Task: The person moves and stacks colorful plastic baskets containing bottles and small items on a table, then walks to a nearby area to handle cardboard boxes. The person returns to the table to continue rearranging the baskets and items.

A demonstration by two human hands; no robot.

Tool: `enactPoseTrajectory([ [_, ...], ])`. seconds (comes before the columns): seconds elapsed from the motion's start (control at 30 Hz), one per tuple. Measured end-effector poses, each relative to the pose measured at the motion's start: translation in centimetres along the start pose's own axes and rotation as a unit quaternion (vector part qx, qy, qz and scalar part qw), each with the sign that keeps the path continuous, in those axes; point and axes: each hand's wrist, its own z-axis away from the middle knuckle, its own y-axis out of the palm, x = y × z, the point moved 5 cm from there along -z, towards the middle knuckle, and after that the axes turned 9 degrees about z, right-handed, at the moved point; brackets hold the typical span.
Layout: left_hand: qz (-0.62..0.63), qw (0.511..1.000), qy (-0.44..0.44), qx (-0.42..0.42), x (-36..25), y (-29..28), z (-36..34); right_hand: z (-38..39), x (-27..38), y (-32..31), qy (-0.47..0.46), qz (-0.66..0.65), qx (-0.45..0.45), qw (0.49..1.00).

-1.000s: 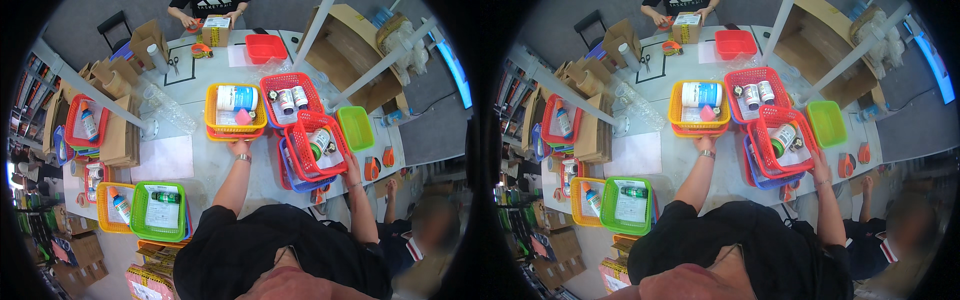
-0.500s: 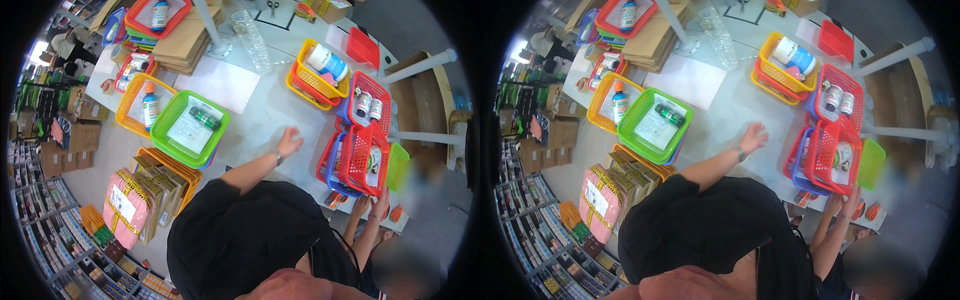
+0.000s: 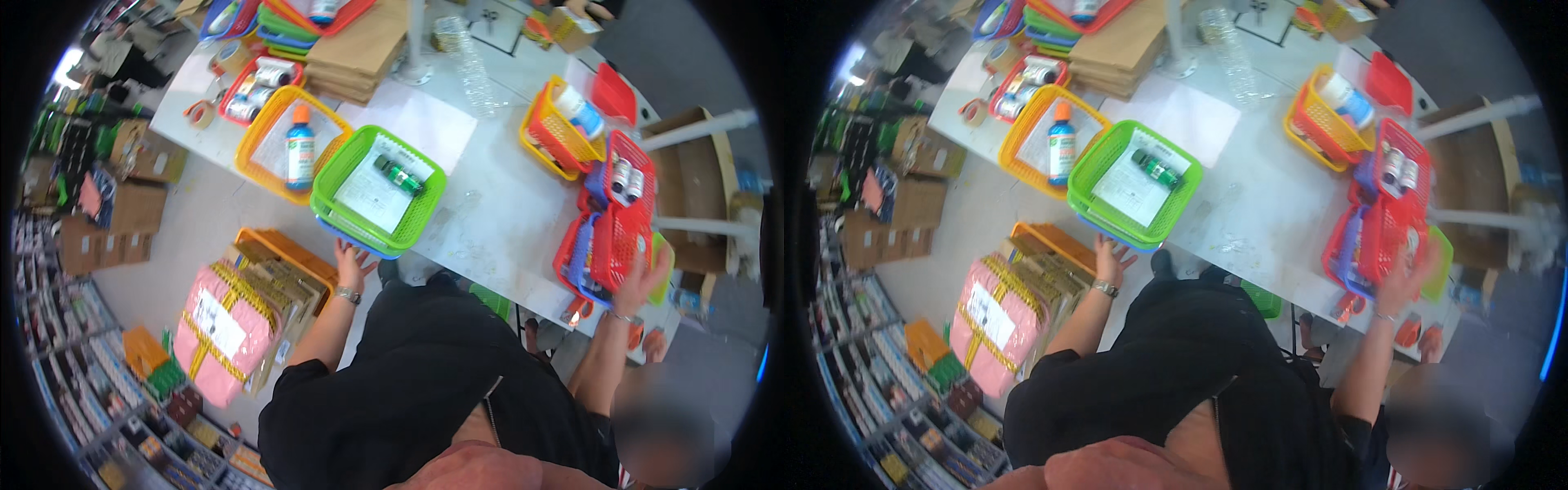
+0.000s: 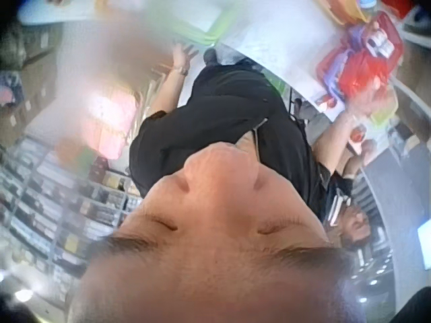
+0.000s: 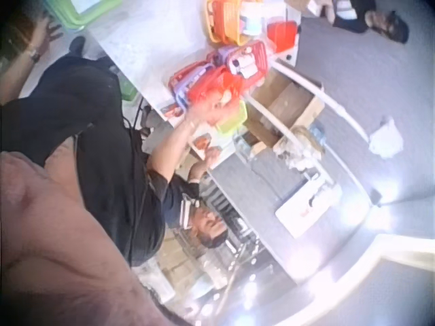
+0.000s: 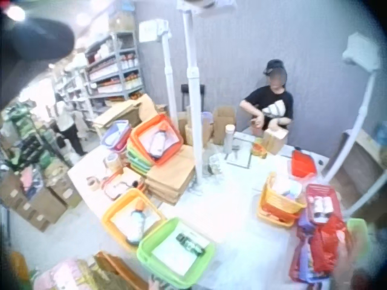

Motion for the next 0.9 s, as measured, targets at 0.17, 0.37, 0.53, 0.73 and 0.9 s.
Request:
enactPoseTrajectory([
  [0.17,0.046,0.989,-0.058,0.128,-3.5,0.3,-2.9,8.0,7.9,6.2,-0.133,0.149,0.179,0.963],
  [0.37,-0.011,0.982,-0.115,0.148,-3.4,0.8,-4.9,11.9,8.8,5.4,-0.023,0.107,0.215,0.970],
  [0.53,-0.034,0.986,-0.100,0.127,-3.3,1.7,-6.0,13.4,6.4,3.1,0.045,0.116,0.194,0.973],
  [0.73,-0.069,0.978,-0.103,0.169,0.0,5.7,-1.9,14.1,3.2,2.0,0.091,0.115,0.218,0.965],
  [0.9,-0.080,0.961,-0.160,0.209,6.8,12.7,1.8,13.4,0.5,0.4,0.114,0.111,0.220,0.962],
])
